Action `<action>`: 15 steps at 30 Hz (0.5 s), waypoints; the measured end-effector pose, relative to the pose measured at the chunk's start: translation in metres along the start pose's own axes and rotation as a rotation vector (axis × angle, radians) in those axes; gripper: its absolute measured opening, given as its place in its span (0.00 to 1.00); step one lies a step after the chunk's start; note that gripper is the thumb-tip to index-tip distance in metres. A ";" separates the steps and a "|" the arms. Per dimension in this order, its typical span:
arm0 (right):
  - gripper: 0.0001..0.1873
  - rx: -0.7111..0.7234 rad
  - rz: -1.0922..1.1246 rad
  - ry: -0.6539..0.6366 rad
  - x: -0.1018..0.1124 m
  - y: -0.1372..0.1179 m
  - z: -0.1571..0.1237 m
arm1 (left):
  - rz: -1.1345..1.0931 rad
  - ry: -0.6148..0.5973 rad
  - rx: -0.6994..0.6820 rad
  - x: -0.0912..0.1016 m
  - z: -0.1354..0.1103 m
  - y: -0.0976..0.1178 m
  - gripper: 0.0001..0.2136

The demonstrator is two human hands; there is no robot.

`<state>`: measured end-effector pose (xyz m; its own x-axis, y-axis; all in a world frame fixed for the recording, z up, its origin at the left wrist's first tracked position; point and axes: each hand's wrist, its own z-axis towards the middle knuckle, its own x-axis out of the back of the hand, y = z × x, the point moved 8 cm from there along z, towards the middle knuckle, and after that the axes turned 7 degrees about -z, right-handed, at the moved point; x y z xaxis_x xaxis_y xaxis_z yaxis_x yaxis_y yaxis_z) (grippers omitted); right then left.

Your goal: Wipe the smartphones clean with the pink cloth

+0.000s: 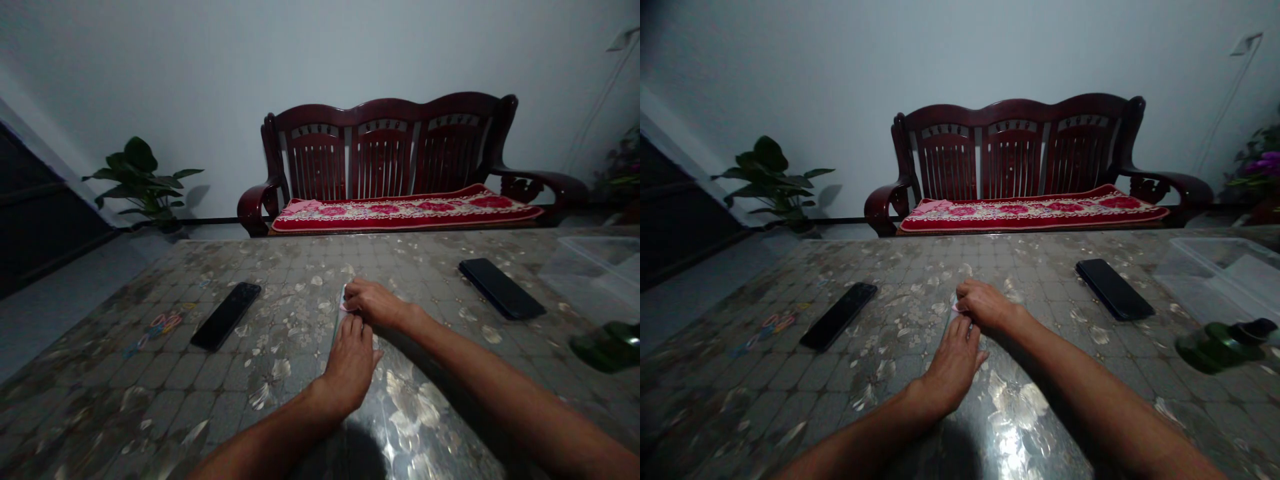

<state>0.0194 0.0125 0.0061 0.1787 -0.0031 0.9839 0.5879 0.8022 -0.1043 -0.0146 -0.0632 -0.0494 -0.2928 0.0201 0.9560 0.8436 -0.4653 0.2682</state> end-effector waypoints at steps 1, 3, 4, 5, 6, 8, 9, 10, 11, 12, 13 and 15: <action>0.12 0.024 -0.014 -0.011 0.000 -0.001 -0.003 | 0.001 0.003 -0.003 0.000 0.000 0.000 0.25; 0.13 0.051 -0.029 -0.017 0.001 0.000 -0.008 | 0.009 0.020 -0.007 0.000 0.000 0.001 0.27; 0.13 0.054 -0.029 -0.013 0.001 0.001 -0.009 | 0.016 0.027 -0.008 -0.001 0.000 0.001 0.27; 0.13 0.052 -0.027 -0.006 0.000 0.002 -0.008 | 0.023 0.033 -0.007 -0.001 0.000 0.001 0.27; 0.12 0.050 -0.025 0.000 -0.001 0.002 -0.007 | 0.029 0.036 -0.005 -0.002 0.000 0.000 0.27; 0.12 0.048 -0.019 0.013 -0.006 0.002 0.000 | 0.029 0.041 -0.010 -0.001 0.000 0.000 0.26; 0.12 0.048 -0.012 0.024 -0.008 0.002 0.003 | 0.025 0.042 -0.016 -0.001 0.000 0.001 0.25; 0.12 0.049 -0.005 0.037 -0.010 0.001 0.006 | 0.020 0.039 -0.022 0.000 0.000 0.001 0.24; 0.13 0.053 0.003 0.050 -0.011 0.001 0.008 | 0.016 0.034 -0.026 0.001 0.000 0.001 0.23; 0.13 0.058 0.007 0.059 -0.011 0.000 0.008 | 0.013 0.027 -0.026 0.001 0.000 0.001 0.23; 0.13 0.068 0.010 0.062 -0.011 0.000 0.007 | 0.010 0.020 -0.022 0.001 0.000 0.001 0.23; 0.14 0.091 0.010 0.056 -0.008 0.000 0.000 | 0.002 0.019 -0.013 0.001 0.000 0.001 0.24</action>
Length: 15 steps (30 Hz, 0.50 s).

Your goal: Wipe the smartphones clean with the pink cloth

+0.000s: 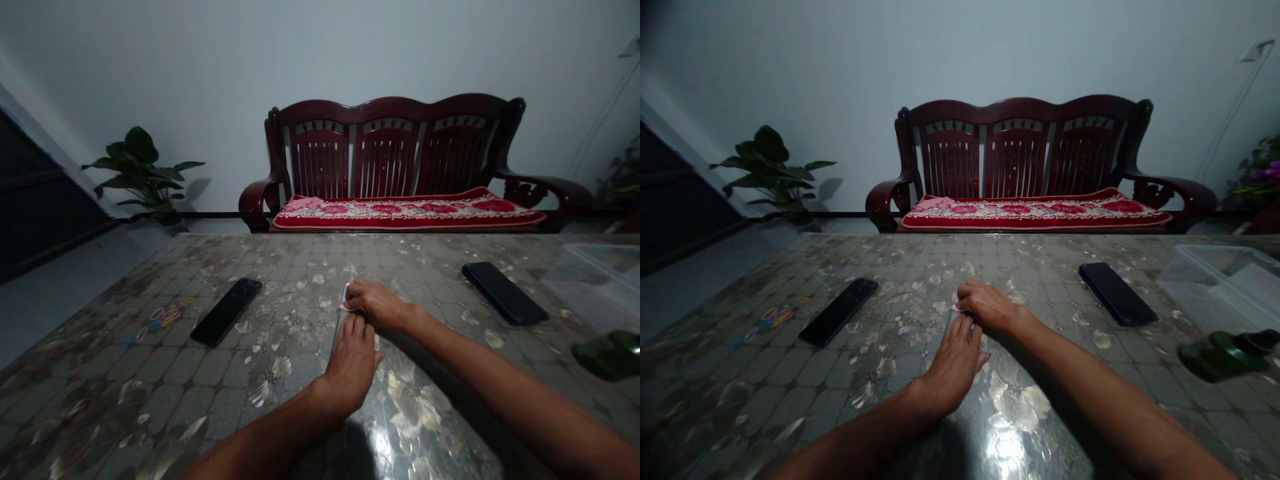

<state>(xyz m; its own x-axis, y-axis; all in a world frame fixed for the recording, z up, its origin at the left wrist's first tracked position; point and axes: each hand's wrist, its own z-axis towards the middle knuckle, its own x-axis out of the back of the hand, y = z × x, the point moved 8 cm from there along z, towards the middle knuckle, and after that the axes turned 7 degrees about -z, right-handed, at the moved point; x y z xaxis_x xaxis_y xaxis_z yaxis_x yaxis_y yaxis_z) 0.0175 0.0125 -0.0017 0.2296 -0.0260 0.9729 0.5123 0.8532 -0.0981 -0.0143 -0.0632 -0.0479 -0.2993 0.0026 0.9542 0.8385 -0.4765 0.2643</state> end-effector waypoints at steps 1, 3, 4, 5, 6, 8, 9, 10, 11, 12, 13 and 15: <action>0.14 0.009 0.000 -0.007 0.002 0.000 -0.004 | -0.004 0.004 0.002 0.000 0.000 0.000 0.25; 0.13 0.010 -0.003 -0.014 0.005 0.001 -0.011 | -0.008 0.015 0.004 -0.002 0.001 0.000 0.26; 0.13 0.009 -0.003 -0.012 0.007 0.002 -0.013 | -0.009 0.020 0.004 -0.002 0.001 0.000 0.26; 0.12 0.007 -0.004 -0.009 0.007 0.002 -0.014 | -0.009 0.024 0.006 -0.003 0.001 0.000 0.26; 0.12 0.010 -0.004 -0.006 0.007 0.002 -0.012 | -0.008 0.027 0.008 -0.003 0.001 0.000 0.27; 0.11 0.018 -0.005 0.000 0.004 0.001 -0.006 | -0.002 0.025 0.010 -0.003 0.001 0.000 0.27; 0.11 0.021 -0.010 0.002 0.002 0.001 -0.002 | 0.002 0.018 0.011 -0.003 0.001 0.000 0.27; 0.11 0.021 -0.018 0.000 0.000 0.001 0.003 | 0.005 0.008 0.011 -0.002 0.001 0.001 0.26; 0.11 0.019 -0.028 -0.004 -0.001 0.000 0.006 | 0.005 -0.004 0.012 -0.002 0.001 0.001 0.25; 0.12 0.015 -0.036 -0.011 -0.002 0.000 0.008 | 0.001 -0.013 0.014 -0.001 0.001 0.001 0.25; 0.12 0.010 -0.040 -0.021 -0.002 0.000 0.008 | -0.005 -0.020 0.017 -0.001 0.001 0.001 0.25; 0.13 0.002 -0.025 -0.041 0.001 0.001 0.004 | -0.022 -0.023 0.022 0.000 0.002 0.001 0.26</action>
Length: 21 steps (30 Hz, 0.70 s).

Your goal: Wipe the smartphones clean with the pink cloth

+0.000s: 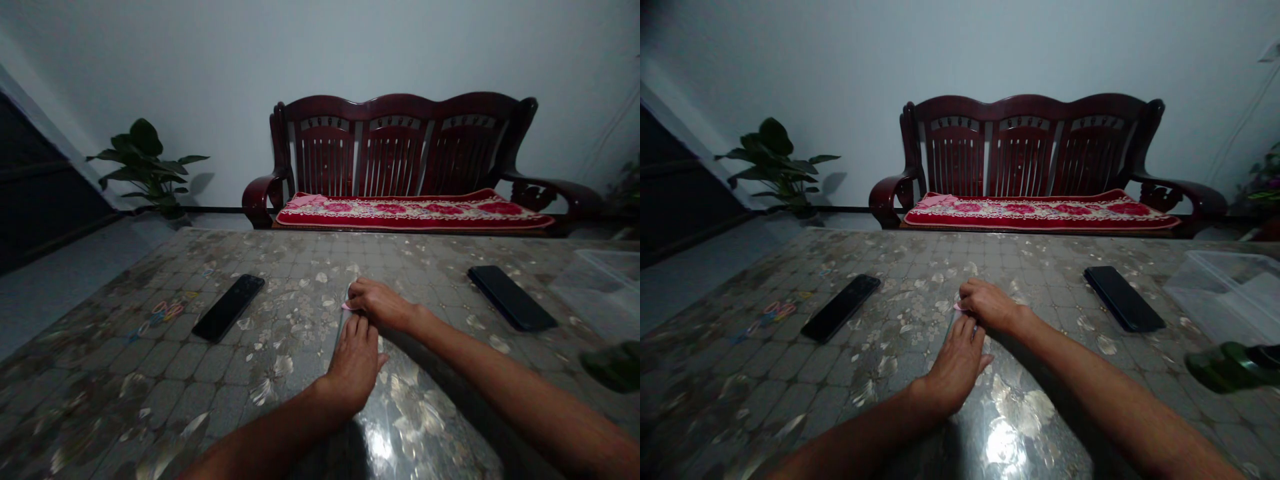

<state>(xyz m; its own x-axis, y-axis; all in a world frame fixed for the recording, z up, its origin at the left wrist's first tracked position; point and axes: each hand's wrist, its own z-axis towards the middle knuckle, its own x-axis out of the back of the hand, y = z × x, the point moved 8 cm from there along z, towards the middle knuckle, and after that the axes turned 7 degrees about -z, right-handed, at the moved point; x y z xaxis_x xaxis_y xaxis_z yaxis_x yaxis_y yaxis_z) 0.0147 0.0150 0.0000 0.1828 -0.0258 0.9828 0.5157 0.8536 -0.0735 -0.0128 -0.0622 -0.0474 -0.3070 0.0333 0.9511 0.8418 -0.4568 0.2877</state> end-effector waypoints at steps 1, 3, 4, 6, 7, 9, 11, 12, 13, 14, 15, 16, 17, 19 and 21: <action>0.13 -0.003 0.016 -0.009 0.002 0.001 -0.004 | -0.008 0.002 0.000 0.000 0.000 0.000 0.27; 0.14 -0.011 0.040 -0.007 0.006 0.003 -0.014 | -0.020 0.014 -0.007 0.000 0.000 0.000 0.29; 0.14 -0.014 0.041 -0.005 0.007 0.004 -0.017 | -0.023 0.022 -0.013 0.000 0.000 0.000 0.29; 0.13 -0.015 0.030 -0.004 0.007 0.005 -0.020 | -0.020 0.039 -0.020 0.001 0.000 0.000 0.29; 0.13 -0.013 0.021 -0.003 0.006 0.005 -0.019 | -0.017 0.044 -0.022 0.001 0.000 0.000 0.29; 0.12 -0.003 0.000 -0.015 0.002 0.002 -0.012 | -0.008 0.046 -0.021 0.001 0.000 0.001 0.28; 0.12 0.006 -0.024 -0.033 -0.002 -0.002 0.000 | 0.001 0.033 -0.012 0.001 0.000 0.001 0.26; 0.12 0.011 -0.037 -0.037 -0.003 -0.003 0.005 | 0.003 0.024 -0.004 0.001 0.000 0.001 0.25; 0.12 0.014 -0.051 -0.034 -0.004 -0.005 0.010 | 0.003 0.016 0.005 0.000 0.000 0.000 0.24; 0.12 0.018 -0.062 -0.032 -0.005 -0.006 0.013 | -0.002 0.011 0.011 0.000 0.000 0.000 0.23; 0.12 0.017 -0.069 -0.026 -0.006 -0.005 0.015 | -0.011 0.008 0.012 0.001 -0.001 -0.001 0.22; 0.11 0.002 -0.071 -0.015 -0.006 -0.003 0.014 | -0.021 0.008 0.007 0.001 -0.001 -0.001 0.23; 0.11 -0.031 -0.070 0.003 -0.006 0.001 0.012 | -0.030 0.009 -0.001 0.001 -0.001 -0.001 0.24; 0.11 -0.170 -0.064 0.069 -0.004 0.017 0.003 | -0.042 0.015 -0.019 0.002 -0.001 -0.001 0.27; 0.12 -0.353 -0.056 0.137 -0.001 0.035 -0.011 | -0.053 0.015 -0.028 0.004 -0.001 -0.002 0.31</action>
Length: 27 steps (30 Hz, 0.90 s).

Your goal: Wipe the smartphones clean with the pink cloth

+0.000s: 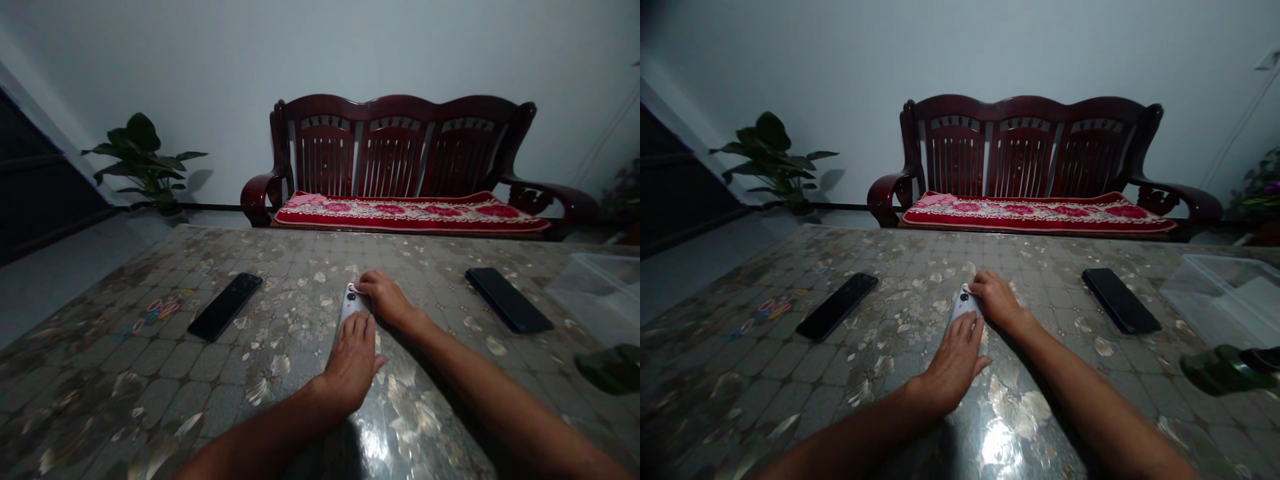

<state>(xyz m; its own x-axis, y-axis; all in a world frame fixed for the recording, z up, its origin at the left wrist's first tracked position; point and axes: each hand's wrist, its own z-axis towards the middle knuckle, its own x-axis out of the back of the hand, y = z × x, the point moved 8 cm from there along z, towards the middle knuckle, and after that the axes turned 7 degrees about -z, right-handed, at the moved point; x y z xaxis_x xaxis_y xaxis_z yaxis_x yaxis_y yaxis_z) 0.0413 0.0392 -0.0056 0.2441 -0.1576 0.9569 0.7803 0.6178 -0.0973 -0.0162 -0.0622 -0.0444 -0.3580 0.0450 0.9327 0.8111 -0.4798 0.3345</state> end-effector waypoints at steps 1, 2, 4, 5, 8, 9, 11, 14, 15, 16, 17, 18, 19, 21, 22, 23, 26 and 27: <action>0.12 -0.076 0.001 0.015 0.001 0.008 -0.003 | -0.006 -0.008 0.000 0.001 0.000 0.000 0.32; 0.13 -0.131 0.001 0.018 0.001 0.014 -0.007 | -0.013 -0.021 0.003 0.001 0.000 -0.001 0.33; 0.13 -0.176 -0.010 0.001 0.001 0.016 -0.011 | -0.025 -0.051 0.012 0.002 0.001 -0.001 0.34; 0.12 -0.174 -0.020 -0.011 0.002 0.013 -0.012 | -0.033 -0.060 0.017 0.003 0.001 -0.001 0.34; 0.10 -0.079 -0.052 -0.042 0.005 -0.005 -0.015 | -0.061 -0.065 0.022 0.006 0.001 0.000 0.32; 0.10 -0.038 -0.055 -0.046 0.006 -0.011 -0.016 | -0.069 -0.066 0.023 0.007 0.001 0.000 0.31; 0.10 0.018 -0.050 -0.044 0.007 -0.018 -0.017 | -0.083 -0.075 0.026 0.010 0.001 0.000 0.28; 0.09 -0.038 -0.053 -0.024 0.005 -0.010 -0.014 | -0.117 -0.117 -0.014 0.022 0.004 -0.001 0.27; 0.09 -0.078 -0.061 -0.020 0.004 -0.004 -0.012 | -0.129 -0.146 -0.044 0.026 0.005 -0.003 0.24; 0.09 -0.114 -0.068 -0.019 0.002 0.001 -0.011 | -0.143 -0.171 -0.077 0.031 0.007 -0.005 0.20; 0.10 -0.142 -0.074 -0.019 0.001 0.004 -0.010 | -0.159 -0.197 -0.117 0.035 0.009 -0.007 0.16; 0.10 -0.155 -0.078 -0.020 0.000 0.006 -0.010 | -0.164 -0.207 -0.152 0.039 0.010 -0.010 0.15; 0.10 -0.155 -0.080 -0.017 -0.001 0.006 -0.011 | -0.159 -0.215 -0.191 0.043 0.012 -0.013 0.15; 0.11 -0.119 -0.073 -0.009 0.000 0.001 -0.015 | -0.141 -0.212 -0.250 0.047 0.015 -0.019 0.16; 0.11 -0.089 -0.063 -0.006 0.000 -0.002 -0.017 | -0.126 -0.221 -0.267 0.046 0.016 -0.021 0.17; 0.11 -0.065 -0.052 -0.005 0.001 -0.004 -0.020 | -0.109 -0.233 -0.275 0.045 0.016 -0.024 0.17; 0.11 -0.081 -0.036 -0.009 0.005 0.001 -0.024 | -0.064 -0.291 -0.234 0.038 0.017 -0.031 0.23; 0.12 -0.116 -0.037 -0.013 0.006 0.006 -0.024 | -0.058 -0.312 -0.207 0.035 0.017 -0.033 0.25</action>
<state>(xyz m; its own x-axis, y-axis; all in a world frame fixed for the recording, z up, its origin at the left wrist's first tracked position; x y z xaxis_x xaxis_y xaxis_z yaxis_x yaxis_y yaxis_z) 0.0609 0.0232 -0.0070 0.2074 -0.1683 0.9637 0.8500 0.5186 -0.0924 -0.0481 -0.0300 -0.0203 -0.2166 0.3263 0.9201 0.6717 -0.6342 0.3830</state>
